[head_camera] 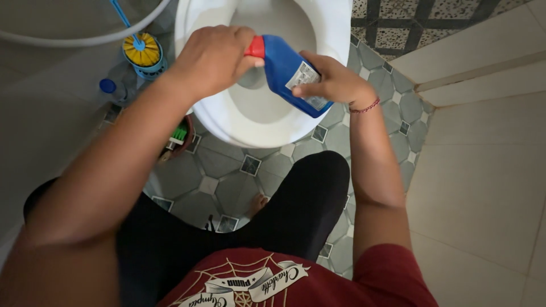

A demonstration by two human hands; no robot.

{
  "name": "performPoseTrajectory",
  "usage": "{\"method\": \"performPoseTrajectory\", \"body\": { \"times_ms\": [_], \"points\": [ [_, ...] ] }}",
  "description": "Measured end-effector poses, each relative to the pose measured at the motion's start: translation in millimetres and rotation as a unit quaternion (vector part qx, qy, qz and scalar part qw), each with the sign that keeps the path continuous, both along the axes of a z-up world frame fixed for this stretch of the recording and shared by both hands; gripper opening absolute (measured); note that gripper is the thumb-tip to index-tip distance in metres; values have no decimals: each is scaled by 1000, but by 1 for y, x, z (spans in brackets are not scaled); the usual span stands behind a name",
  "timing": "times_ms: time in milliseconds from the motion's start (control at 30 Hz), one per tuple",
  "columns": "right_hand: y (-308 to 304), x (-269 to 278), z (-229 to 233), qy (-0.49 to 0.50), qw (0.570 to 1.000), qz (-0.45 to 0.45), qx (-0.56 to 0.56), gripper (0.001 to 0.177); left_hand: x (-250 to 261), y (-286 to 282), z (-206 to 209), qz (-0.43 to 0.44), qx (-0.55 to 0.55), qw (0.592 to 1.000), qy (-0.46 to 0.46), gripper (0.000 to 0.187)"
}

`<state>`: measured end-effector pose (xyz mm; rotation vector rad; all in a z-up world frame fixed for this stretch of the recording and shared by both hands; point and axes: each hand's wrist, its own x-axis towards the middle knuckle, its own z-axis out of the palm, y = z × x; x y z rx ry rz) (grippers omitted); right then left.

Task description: Cleaning the inside of a toilet bowl using liquid cleaner and a toilet brush.

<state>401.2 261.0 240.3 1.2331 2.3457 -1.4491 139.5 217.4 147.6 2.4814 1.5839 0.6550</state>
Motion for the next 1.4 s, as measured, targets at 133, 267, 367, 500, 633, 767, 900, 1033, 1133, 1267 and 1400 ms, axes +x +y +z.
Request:
{"method": "performPoseTrajectory", "body": {
  "times_ms": [133,267,367,500,633,767,900,1033,1133,1267,1400],
  "points": [
    [1,5,-8,21,998,13,52,63,-2,4,1,-11,-22,999,-47,36],
    [4,9,-17,23,994,7,107,62,2,7,-1,-4,-26,999,-44,35],
    [8,13,-20,6,992,17,122,65,4,8,5,0,-74,996,-44,35],
    [17,9,-12,-35,997,21,64,66,12,14,-12,24,14,997,70,38],
    [13,-3,-2,-62,996,42,55,76,25,17,-42,91,90,986,108,26],
    [10,-8,0,-69,996,36,41,76,30,23,-55,159,124,972,118,42],
    [7,-3,-13,-52,992,53,104,72,24,31,-49,132,66,978,147,17],
    [0,-3,-15,-10,983,52,178,68,15,43,-38,124,47,983,126,15],
    [0,-2,-17,-22,973,40,228,70,14,49,-34,134,25,984,113,10],
    [2,-2,-16,44,978,3,205,66,13,47,-18,159,-13,985,-66,25],
    [-2,-9,-37,132,937,-135,293,62,17,28,-5,106,-9,910,-402,9]
  ]
}}
